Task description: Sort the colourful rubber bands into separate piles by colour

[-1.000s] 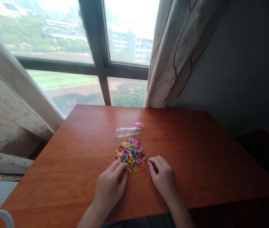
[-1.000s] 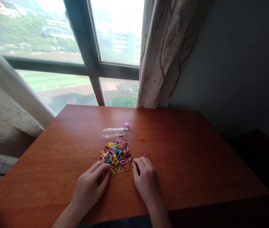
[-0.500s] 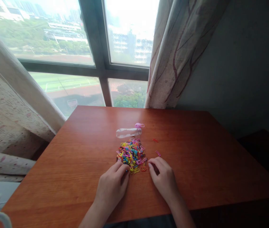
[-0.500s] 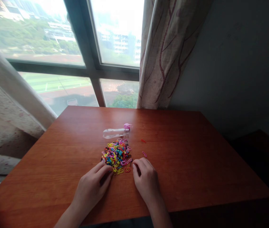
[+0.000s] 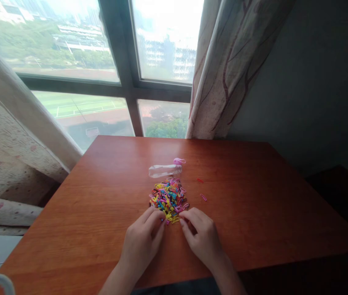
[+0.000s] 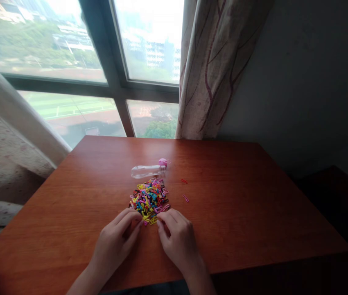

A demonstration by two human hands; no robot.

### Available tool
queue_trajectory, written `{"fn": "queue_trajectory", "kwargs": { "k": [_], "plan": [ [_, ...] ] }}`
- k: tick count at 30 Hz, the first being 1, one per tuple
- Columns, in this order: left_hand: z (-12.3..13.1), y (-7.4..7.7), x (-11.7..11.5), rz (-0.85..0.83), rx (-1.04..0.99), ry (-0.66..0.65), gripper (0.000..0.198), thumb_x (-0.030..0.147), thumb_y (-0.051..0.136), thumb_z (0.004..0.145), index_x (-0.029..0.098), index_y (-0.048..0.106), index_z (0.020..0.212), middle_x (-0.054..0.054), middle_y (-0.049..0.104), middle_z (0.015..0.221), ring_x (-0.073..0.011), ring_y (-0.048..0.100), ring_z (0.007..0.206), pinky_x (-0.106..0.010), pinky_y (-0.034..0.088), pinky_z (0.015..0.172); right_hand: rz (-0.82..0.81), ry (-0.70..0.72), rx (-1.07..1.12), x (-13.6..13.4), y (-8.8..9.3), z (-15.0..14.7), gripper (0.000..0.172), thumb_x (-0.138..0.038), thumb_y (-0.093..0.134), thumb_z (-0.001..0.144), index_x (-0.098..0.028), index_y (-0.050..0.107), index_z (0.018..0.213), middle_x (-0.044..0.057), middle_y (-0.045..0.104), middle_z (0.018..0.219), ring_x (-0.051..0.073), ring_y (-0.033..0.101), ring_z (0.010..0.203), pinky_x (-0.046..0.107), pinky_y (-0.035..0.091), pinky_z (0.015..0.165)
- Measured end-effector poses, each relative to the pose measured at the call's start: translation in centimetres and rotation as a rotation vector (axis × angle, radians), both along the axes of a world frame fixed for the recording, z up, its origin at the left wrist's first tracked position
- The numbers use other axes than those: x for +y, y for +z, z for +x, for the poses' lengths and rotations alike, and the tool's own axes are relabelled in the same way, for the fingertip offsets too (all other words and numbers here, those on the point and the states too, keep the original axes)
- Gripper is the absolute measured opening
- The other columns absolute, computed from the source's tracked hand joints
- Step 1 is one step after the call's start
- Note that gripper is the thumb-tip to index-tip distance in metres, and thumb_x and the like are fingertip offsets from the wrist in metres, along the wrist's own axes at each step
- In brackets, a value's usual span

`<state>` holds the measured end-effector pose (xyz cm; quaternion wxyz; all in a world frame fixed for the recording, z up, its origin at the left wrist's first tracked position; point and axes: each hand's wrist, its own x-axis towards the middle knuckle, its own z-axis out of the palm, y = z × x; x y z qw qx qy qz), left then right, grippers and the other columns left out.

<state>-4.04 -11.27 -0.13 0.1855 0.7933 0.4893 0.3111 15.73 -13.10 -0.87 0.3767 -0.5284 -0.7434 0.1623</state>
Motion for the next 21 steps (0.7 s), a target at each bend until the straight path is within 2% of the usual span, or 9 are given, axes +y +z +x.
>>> {"fn": "queue_trajectory", "kwargs": {
  "k": [8, 13, 17, 21],
  "plan": [
    [0.0, 0.3, 0.0, 0.011, -0.046, -0.04, 0.011, 0.019, 0.049, 0.095, 0.023, 0.06, 0.094, -0.002, 0.067, 0.091, -0.015, 0.066, 0.082, -0.023, 0.051, 0.072, 0.048, 0.021, 0.008, 0.2, -0.1, -1.7, 0.024, -0.02, 0.055, 0.095, -0.022, 0.061, 0.118, 0.004, 0.07, 0.09, 0.019, 0.067, 0.081, 0.03, 0.053, 0.076],
    [0.0, 0.2, 0.0, 0.03, -0.033, -0.051, 0.012, 0.02, 0.049, 0.095, 0.023, 0.061, 0.094, -0.002, 0.067, 0.092, -0.0138, 0.065, 0.079, -0.022, 0.051, 0.071, 0.038, 0.022, 0.0, 0.2, 0.0, -1.6, 0.017, -0.022, 0.052, 0.098, -0.024, 0.067, 0.104, 0.004, 0.069, 0.088, 0.018, 0.066, 0.08, 0.029, 0.052, 0.074],
    [0.0, 0.0, 0.0, 0.053, -0.041, -0.054, 0.013, 0.02, 0.05, 0.095, 0.023, 0.063, 0.095, -0.002, 0.068, 0.094, -0.0131, 0.066, 0.079, -0.021, 0.052, 0.072, 0.04, 0.022, 0.012, 0.2, -0.1, -1.8, 0.017, -0.024, 0.051, 0.098, -0.023, 0.068, 0.095, 0.004, 0.069, 0.084, 0.018, 0.065, 0.079, 0.028, 0.051, 0.073],
    [0.1, 0.1, -0.1, 0.071, -0.065, -0.042, 0.017, 0.019, 0.051, 0.095, 0.024, 0.063, 0.105, -0.004, 0.068, 0.1, -0.0145, 0.068, 0.085, -0.022, 0.053, 0.075, 0.004, -0.01, 0.086, 0.2, -0.1, -0.9, 0.016, -0.024, 0.053, 0.097, -0.023, 0.068, 0.093, 0.003, 0.068, 0.083, 0.017, 0.064, 0.077, 0.028, 0.05, 0.071]
  ]
}}
